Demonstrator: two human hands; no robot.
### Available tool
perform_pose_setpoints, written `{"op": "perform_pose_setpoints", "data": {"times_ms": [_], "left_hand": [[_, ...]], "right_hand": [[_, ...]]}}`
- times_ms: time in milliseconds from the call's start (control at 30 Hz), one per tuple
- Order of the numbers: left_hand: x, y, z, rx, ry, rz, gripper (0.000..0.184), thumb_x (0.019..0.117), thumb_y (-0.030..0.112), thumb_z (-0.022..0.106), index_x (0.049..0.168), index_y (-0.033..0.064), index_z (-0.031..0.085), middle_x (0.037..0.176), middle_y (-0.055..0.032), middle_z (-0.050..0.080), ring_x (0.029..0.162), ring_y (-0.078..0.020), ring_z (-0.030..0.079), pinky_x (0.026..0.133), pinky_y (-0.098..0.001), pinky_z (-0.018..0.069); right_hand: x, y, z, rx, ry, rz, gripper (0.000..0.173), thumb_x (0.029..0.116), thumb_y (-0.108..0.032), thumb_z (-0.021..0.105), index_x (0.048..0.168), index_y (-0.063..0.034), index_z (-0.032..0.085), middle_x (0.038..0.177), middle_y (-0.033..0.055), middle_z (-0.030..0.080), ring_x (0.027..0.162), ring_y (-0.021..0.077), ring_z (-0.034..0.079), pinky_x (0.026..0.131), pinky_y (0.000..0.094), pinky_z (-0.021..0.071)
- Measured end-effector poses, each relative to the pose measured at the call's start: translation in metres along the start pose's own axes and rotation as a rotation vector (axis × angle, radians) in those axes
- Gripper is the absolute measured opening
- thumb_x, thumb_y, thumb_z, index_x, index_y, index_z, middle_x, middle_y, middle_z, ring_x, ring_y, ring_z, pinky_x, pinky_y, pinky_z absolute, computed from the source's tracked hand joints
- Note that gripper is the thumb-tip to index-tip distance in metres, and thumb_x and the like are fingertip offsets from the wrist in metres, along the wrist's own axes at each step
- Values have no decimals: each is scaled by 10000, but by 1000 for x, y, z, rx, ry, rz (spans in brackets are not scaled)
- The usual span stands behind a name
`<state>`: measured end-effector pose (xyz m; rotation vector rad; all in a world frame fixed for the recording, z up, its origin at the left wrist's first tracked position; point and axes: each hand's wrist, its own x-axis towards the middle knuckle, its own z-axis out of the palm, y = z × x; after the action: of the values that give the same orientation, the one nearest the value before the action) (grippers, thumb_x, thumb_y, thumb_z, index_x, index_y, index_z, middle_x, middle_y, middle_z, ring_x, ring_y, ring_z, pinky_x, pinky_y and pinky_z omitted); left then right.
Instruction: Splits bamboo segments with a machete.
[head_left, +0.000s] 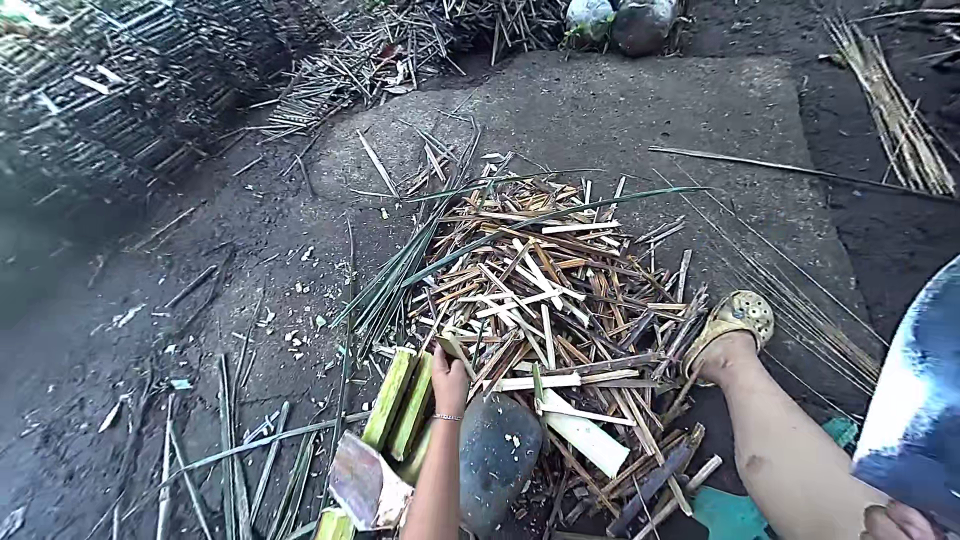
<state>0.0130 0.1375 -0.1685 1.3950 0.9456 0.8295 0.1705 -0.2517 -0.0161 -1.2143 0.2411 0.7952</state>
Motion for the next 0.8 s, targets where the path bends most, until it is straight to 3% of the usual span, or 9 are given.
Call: {"op": "perform_pose_setpoints", "data": {"times_ms": [100,167,233,300,467,533,600,700,800], "left_hand": [[-40,18,5,-205,8,-9,496,777,-108,478,1271,-141,447,986,-55,617,892,-43,622,821,-227,529],[-64,23,7,-269,9,-20,477,704,-87,518,1178,-60,469,934,7,593,867,-15,611,780,-200,522],[-84,17,8,-274,9,-41,336,719,-104,521,1045,-23,534,883,23,603,839,-8,600,759,-194,511],[-100,3,7,-218,-42,-80,333,773,-118,524,1102,-94,566,898,-11,604,836,-10,590,767,-193,508],[-114,-11,4,-151,-150,-48,223,785,-93,529,991,-65,611,867,6,604,820,8,574,778,-193,493],[-114,-13,2,-180,-185,-7,173,759,-102,521,884,-13,599,825,38,592,798,22,569,761,-191,492],[-113,-17,2,-219,-223,34,183,740,-113,509,829,27,586,791,63,588,772,35,566,741,-187,492],[-115,-17,3,-237,-253,20,210,746,-128,511,868,13,609,778,61,610,742,29,583,726,-194,510],[-115,-15,5,-226,-252,16,201,757,-129,515,844,26,610,749,78,594,714,43,562,702,-181,497]], "right_hand": [[-1,14,16,-157,138,-38,586,1079,-509,56,861,-175,486,597,-67,505,458,36,516,461,193,464],[-4,32,21,-245,160,-100,548,1095,-475,74,863,-177,470,591,-86,505,448,23,502,461,178,469],[-7,57,16,-325,31,-191,537,1080,-505,75,944,-167,469,622,-95,514,463,32,512,464,202,483],[-10,84,23,-363,-100,-211,564,1053,-588,149,1027,-148,503,655,-89,564,483,49,546,460,232,502],[-21,153,76,-561,-186,-236,605,1086,-529,174,782,-158,543,615,-125,550,460,-11,487,449,186,465],[-20,168,96,-641,-244,-325,570,1089,-494,234,772,-145,554,615,-123,537,456,-24,469,446,181,459],[-14,176,113,-727,-297,-431,611,1066,-593,284,763,-142,564,603,-123,515,450,-29,457,435,182,449],[-5,183,134,-808,-336,-540,644,1025,-671,304,738,-156,564,593,-107,487,460,-8,445,436,208,430],[3,186,146,-926,-316,-590,637,1037,-609,307,743,-123,593,568,-78,455,471,34,456,464,270,434]]}}
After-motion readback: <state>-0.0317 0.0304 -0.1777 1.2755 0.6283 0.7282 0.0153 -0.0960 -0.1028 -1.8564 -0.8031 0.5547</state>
